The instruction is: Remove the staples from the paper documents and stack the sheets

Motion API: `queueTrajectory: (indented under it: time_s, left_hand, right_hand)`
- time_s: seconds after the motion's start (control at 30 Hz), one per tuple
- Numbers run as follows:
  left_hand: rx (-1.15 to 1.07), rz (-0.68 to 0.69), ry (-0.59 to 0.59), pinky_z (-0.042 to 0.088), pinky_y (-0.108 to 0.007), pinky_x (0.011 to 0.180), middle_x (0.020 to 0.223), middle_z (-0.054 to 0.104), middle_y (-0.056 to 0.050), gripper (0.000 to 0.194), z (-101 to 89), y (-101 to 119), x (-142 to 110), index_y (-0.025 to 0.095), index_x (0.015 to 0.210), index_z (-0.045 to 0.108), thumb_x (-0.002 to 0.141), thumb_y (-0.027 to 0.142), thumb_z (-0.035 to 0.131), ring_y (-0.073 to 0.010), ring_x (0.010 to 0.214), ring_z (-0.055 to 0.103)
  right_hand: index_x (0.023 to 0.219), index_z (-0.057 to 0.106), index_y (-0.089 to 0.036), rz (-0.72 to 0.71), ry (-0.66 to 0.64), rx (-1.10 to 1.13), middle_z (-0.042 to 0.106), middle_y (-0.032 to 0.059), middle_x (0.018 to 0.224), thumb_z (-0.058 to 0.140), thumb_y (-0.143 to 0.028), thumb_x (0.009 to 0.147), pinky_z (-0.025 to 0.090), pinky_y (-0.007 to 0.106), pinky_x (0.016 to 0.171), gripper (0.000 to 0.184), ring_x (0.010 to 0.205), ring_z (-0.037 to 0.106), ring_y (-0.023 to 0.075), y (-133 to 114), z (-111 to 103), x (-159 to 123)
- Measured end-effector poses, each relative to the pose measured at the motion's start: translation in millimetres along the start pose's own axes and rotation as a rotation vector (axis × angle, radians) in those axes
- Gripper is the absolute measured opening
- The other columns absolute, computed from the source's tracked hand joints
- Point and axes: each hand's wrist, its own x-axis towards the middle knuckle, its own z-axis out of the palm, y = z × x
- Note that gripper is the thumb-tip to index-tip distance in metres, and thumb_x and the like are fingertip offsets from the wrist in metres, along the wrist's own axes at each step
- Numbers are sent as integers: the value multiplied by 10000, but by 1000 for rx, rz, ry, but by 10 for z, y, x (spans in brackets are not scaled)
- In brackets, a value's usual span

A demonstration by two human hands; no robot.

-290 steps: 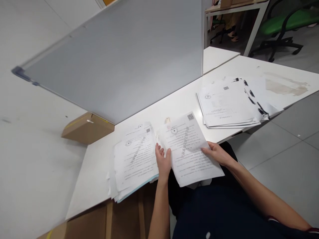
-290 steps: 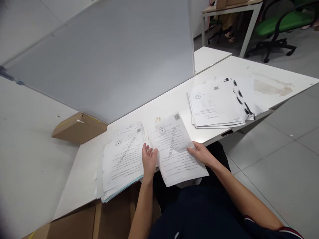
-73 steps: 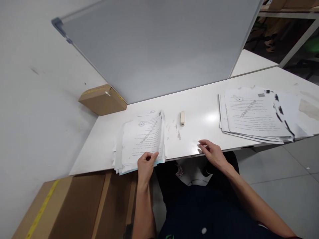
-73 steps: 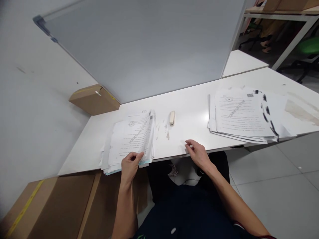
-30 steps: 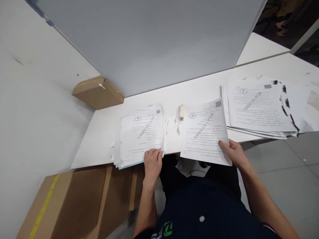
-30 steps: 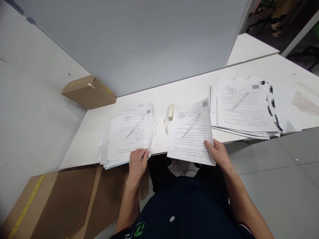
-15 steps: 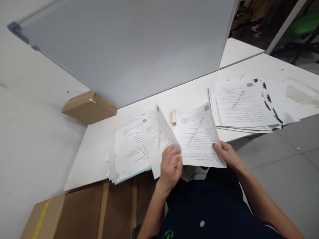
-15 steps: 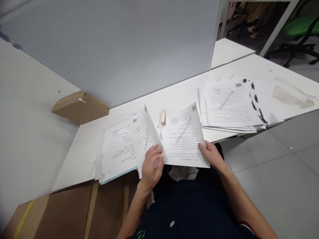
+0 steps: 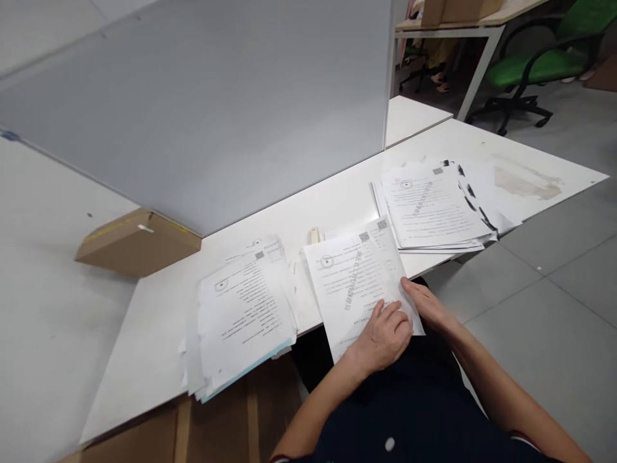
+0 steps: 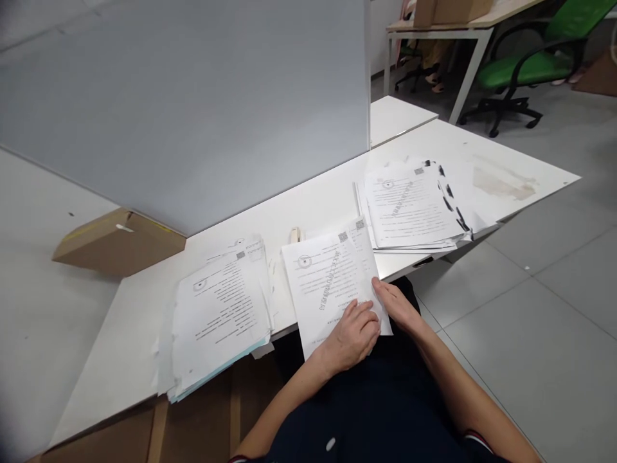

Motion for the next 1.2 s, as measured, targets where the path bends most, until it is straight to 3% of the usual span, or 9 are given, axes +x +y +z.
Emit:
queueTrajectory:
  time_s: [0.17, 0.47, 0.57, 0.77, 0.87, 0.93, 1.0, 1.1, 1.2]
  left_hand:
    - [-3, 61, -57, 291, -427, 1050, 945, 622, -50, 185, -43, 9, 16, 168, 887, 576, 876, 206, 395, -208, 1099, 513]
    - [-82, 98, -70, 277, -457, 1046, 1050, 619, -38, 177, -125, -29, -172, 215, 938, 599, 870, 300, 460, -238, 1219, 427]
    - [-164, -136, 120, 345, -446, 1010, 1070, 612, -72, 229, -168, -126, -288, 214, 985, 606, 845, 361, 501, -241, 1173, 467]
    - [-496, -1015, 598, 396, -423, 987, 1276, 468, -129, 485, -321, -485, -478, 217, 1279, 417, 833, 372, 530, -225, 1168, 477]
    - [-852, -1186, 676, 437, -374, 947, 1339, 428, -154, 751, -445, -614, -489, 232, 1394, 236, 772, 422, 611, -225, 1160, 504]
    - [-998, -1192, 704, 452, -349, 922, 1306, 483, -155, 759, -548, -661, -462, 224, 1390, 268, 756, 432, 629, -228, 1151, 520]
    - [-1060, -1121, 756, 464, -342, 900, 1209, 577, -141, 615, -668, -688, -411, 188, 1289, 445, 756, 437, 625, -228, 1100, 559]
    - [-1007, -960, 919, 477, -339, 873, 1022, 678, -93, 395, -880, -719, -313, 144, 1024, 636, 742, 420, 640, -213, 979, 613]
    - [-868, -819, 1074, 470, -325, 877, 927, 699, -52, 311, -1086, -753, -245, 155, 931, 666, 732, 393, 656, -193, 947, 615]
  right_hand:
    - [980, 646, -124, -51, -51, -36, 709, 79, 925, 634, -436, 720, 517, 362, 789, 406, 894, 641, 257, -18, 16, -29]
    - [1048, 645, -121, 7, -156, 29, 708, 85, 967, 646, -333, 711, 511, 395, 818, 399, 914, 646, 264, 77, -29, -34]
    - [1074, 636, -128, 34, -175, 48, 706, 81, 979, 634, -328, 731, 525, 397, 777, 397, 870, 658, 264, 144, -51, -39]
    - [1038, 657, -153, 61, -91, 57, 707, 79, 978, 627, -400, 761, 535, 359, 759, 372, 897, 658, 269, 178, -94, -74]
    - [1031, 659, -155, 27, -106, 59, 707, 78, 983, 632, -419, 759, 536, 363, 762, 380, 907, 654, 274, 100, -67, -95]
    - [1052, 655, -154, -8, -128, 55, 704, 81, 994, 630, -427, 761, 536, 368, 760, 400, 906, 653, 273, 19, -25, -93]
    - [1051, 658, -152, -62, -143, 41, 700, 84, 1010, 625, -439, 763, 534, 373, 759, 408, 905, 652, 274, -92, 28, -65]
    - [999, 677, -154, -187, -121, -2, 697, 79, 1018, 623, -451, 762, 519, 376, 796, 384, 941, 637, 276, -327, 109, 33]
    - [966, 693, -170, -342, -63, -6, 703, 60, 999, 638, -453, 748, 492, 379, 849, 361, 971, 624, 270, -589, 181, 188]
